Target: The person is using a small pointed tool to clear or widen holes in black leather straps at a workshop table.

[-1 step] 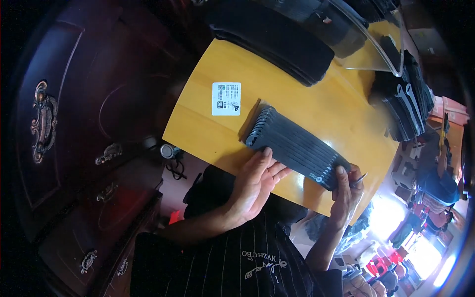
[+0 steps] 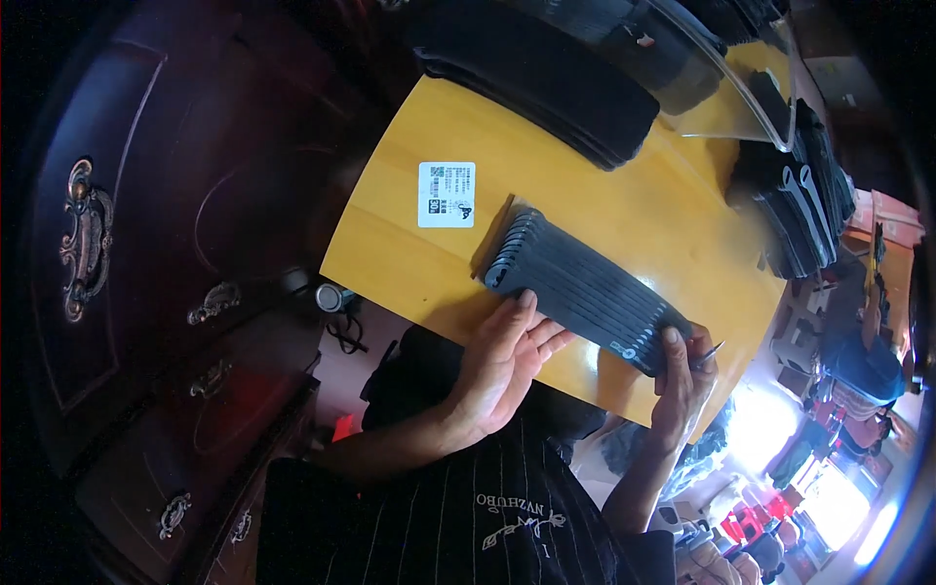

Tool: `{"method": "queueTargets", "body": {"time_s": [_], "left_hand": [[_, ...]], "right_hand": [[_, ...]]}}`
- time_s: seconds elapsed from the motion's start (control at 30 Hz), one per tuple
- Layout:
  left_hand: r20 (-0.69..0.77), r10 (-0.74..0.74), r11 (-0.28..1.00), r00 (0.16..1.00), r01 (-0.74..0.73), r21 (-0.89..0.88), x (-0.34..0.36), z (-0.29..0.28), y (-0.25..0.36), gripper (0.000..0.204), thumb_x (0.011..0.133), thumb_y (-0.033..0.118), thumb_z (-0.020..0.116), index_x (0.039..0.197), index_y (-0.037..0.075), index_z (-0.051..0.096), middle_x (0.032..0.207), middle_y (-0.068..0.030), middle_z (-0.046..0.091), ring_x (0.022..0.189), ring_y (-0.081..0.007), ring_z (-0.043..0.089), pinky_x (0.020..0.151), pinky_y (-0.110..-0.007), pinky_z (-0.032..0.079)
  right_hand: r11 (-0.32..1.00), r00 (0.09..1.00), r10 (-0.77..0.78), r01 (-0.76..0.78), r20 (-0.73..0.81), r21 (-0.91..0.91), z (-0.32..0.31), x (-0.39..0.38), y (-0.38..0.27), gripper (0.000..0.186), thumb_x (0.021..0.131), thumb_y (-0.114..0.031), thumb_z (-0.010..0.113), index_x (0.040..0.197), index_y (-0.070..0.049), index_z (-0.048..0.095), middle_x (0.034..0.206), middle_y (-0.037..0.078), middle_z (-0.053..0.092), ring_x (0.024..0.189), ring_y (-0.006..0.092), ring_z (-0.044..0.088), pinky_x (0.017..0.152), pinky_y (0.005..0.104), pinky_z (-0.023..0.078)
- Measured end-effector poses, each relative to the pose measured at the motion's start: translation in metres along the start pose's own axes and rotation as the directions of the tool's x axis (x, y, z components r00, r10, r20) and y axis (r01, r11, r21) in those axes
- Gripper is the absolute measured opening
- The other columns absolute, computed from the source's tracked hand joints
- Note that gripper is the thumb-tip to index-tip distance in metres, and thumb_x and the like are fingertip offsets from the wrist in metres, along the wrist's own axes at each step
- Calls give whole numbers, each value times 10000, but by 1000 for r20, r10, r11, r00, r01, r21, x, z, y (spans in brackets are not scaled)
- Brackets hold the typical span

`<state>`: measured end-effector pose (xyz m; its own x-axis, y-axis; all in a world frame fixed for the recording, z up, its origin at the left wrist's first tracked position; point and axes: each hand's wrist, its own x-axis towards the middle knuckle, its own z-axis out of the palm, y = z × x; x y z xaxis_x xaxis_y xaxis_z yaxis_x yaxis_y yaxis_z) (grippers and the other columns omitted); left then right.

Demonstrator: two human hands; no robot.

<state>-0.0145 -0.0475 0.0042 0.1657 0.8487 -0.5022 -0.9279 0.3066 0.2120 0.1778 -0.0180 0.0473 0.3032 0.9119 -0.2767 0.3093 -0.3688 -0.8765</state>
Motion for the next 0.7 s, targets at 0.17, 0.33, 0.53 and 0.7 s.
{"method": "queueTargets", "body": {"time_s": [0.17, 0.33, 0.53, 0.7], "left_hand": [[27, -57, 996, 998, 59, -72, 2, -2, 4, 431, 979, 345, 488, 1280, 37, 454, 1291, -132, 511, 1263, -257, 449, 1112, -471, 291], [31, -61, 995, 998, 63, -83, 1, -1, 8, 420, 976, 338, 495, 1267, 36, 468, 1287, -136, 515, 1257, -259, 453, 1114, -474, 288], [38, -80, 993, 996, 83, -87, 1, -2, 6, 377, 981, 322, 493, 1228, 37, 494, 1259, -124, 534, 1234, -252, 475, 1085, -462, 324], [81, 38, 993, 996, -47, 112, -10, 9, 17, 330, 983, 298, 498, 1190, 42, 517, 1179, -103, 583, 1117, -223, 565, 975, -433, 435]], "right_hand": [[1000, 1000, -2, 2, -9, -11, 1, -2, -4, 172, 893, -212, 662, 922, -49, 614, 600, -54, 480, 458, 16, 362, 400, 190, 253], [1000, 1000, -17, 16, -19, -24, 4, -3, -7, 167, 904, -231, 651, 917, -71, 607, 618, -60, 490, 445, 2, 323, 385, 171, 221], [1000, 1000, 6, -6, 1, 20, -2, -2, -9, 173, 887, -220, 668, 905, -58, 613, 590, -61, 463, 450, 12, 346, 394, 188, 242], [990, 999, 8, -14, 45, 140, -5, 2, -16, 154, 888, -198, 666, 872, -61, 600, 589, -56, 468, 433, 18, 343, 382, 188, 248]]}}
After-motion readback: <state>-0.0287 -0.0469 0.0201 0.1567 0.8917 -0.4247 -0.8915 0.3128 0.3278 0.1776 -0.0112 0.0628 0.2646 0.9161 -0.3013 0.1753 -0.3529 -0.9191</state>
